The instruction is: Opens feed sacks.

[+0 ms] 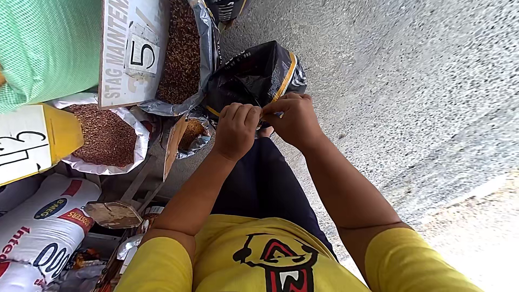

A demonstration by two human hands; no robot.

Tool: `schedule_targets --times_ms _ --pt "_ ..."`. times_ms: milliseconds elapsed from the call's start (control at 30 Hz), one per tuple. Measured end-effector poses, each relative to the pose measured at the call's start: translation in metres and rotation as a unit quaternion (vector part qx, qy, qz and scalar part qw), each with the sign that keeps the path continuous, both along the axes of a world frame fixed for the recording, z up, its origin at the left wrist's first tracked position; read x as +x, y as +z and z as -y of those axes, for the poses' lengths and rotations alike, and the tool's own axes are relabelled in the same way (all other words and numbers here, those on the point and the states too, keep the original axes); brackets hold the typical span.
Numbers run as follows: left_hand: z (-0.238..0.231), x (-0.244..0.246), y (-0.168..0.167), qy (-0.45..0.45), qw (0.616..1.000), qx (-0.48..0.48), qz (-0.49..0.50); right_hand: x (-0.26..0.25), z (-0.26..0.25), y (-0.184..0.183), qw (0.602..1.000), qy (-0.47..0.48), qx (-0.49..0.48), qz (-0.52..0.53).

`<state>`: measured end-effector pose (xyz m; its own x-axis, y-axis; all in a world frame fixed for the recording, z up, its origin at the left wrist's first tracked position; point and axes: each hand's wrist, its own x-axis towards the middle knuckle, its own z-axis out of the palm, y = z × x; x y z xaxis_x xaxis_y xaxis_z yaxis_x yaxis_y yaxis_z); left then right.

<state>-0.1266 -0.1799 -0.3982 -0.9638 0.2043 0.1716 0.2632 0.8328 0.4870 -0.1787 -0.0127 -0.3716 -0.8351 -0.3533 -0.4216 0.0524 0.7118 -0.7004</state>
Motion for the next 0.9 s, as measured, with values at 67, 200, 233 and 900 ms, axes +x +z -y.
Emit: schedule_targets --times_ms 67,200,233,900 --pt "-0.003 -0.002 0.001 0.014 0.998 0.055 0.037 0.0 -0.002 -0.003 1.0 -0.004 -0.007 0.004" --pt "0.004 -0.011 0.007 0.07 0.936 0.237 0.251 -0.001 -0.008 -0.014 0.998 -0.025 -0.041 0.042" --pt "0.008 -0.013 0.007 0.068 0.918 0.26 0.293 -0.001 -0.009 -0.015 0.997 -0.031 -0.045 0.054" --pt "-0.002 0.004 -0.012 0.06 0.956 0.257 0.129 -0.014 -0.006 -0.015 0.971 -0.099 -0.047 0.214"
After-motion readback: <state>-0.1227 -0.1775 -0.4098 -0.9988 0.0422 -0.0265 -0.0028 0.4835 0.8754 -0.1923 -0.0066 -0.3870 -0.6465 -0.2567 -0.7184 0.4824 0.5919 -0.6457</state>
